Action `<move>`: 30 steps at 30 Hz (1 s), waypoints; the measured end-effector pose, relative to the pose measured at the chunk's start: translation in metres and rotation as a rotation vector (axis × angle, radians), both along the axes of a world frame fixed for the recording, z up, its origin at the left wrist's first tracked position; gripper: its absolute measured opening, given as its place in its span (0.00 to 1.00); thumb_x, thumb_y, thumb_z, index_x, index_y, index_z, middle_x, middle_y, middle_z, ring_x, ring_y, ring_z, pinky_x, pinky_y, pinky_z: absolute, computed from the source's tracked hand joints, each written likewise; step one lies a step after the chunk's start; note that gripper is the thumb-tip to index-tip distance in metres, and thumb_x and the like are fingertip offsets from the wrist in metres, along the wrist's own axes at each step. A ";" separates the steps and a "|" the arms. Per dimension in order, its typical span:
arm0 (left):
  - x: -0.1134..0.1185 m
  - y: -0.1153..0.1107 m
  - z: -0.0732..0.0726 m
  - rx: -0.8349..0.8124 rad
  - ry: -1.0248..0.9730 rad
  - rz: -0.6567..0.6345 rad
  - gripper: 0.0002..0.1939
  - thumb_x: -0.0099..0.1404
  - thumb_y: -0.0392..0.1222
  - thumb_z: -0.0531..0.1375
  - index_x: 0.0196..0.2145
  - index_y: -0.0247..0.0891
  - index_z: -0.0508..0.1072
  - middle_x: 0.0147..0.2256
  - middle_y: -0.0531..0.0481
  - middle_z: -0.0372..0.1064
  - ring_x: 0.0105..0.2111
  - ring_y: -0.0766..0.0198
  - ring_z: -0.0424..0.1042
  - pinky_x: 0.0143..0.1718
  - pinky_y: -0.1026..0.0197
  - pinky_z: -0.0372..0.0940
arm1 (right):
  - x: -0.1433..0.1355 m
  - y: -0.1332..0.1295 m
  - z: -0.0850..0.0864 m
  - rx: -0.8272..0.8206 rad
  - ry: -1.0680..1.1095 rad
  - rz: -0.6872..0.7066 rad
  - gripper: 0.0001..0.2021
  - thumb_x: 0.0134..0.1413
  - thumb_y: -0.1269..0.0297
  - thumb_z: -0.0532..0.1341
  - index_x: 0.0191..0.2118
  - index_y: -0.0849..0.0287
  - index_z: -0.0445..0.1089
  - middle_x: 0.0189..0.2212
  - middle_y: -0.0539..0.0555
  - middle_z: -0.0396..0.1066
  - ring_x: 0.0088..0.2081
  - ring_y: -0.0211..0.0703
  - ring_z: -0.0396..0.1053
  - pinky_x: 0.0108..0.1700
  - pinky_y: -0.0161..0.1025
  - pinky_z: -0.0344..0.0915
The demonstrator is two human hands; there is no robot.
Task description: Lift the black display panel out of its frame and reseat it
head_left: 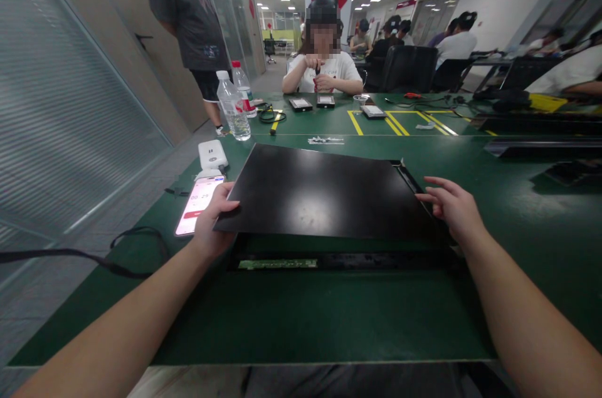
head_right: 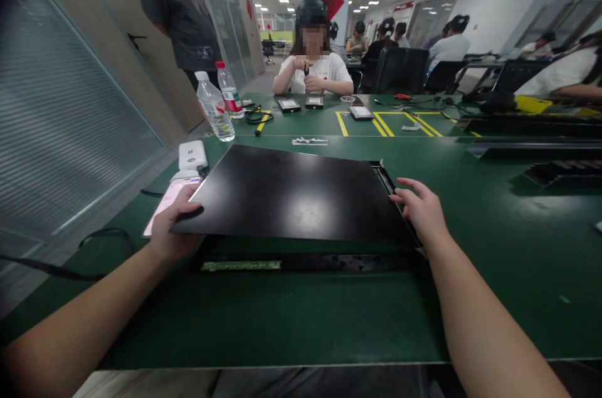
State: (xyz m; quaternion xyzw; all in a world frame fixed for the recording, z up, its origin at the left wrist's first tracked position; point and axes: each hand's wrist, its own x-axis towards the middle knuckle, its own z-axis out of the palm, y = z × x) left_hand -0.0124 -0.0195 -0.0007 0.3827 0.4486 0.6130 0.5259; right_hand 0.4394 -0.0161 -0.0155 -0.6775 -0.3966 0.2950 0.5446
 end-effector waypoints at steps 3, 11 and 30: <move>0.000 0.000 -0.003 0.006 0.035 -0.007 0.17 0.46 0.40 0.65 0.37 0.41 0.75 0.39 0.51 0.77 0.43 0.51 0.75 0.39 0.57 0.69 | 0.001 -0.001 0.001 -0.010 -0.037 0.000 0.20 0.44 0.58 0.67 0.46 0.56 0.78 0.21 0.53 0.73 0.33 0.50 0.77 0.21 0.33 0.55; 0.000 -0.002 -0.002 -0.009 0.056 -0.049 0.20 0.46 0.41 0.66 0.40 0.41 0.74 0.40 0.50 0.78 0.45 0.48 0.76 0.41 0.55 0.69 | 0.001 -0.004 0.004 -0.047 -0.147 -0.042 0.22 0.46 0.54 0.65 0.48 0.57 0.78 0.27 0.56 0.78 0.24 0.42 0.69 0.22 0.35 0.56; -0.002 0.001 -0.006 -0.098 0.149 -0.108 0.26 0.47 0.43 0.66 0.45 0.42 0.69 0.40 0.49 0.77 0.41 0.49 0.76 0.39 0.55 0.68 | 0.013 -0.001 -0.004 -0.101 -0.363 -0.094 0.23 0.50 0.49 0.62 0.48 0.54 0.79 0.28 0.56 0.79 0.34 0.53 0.76 0.32 0.42 0.65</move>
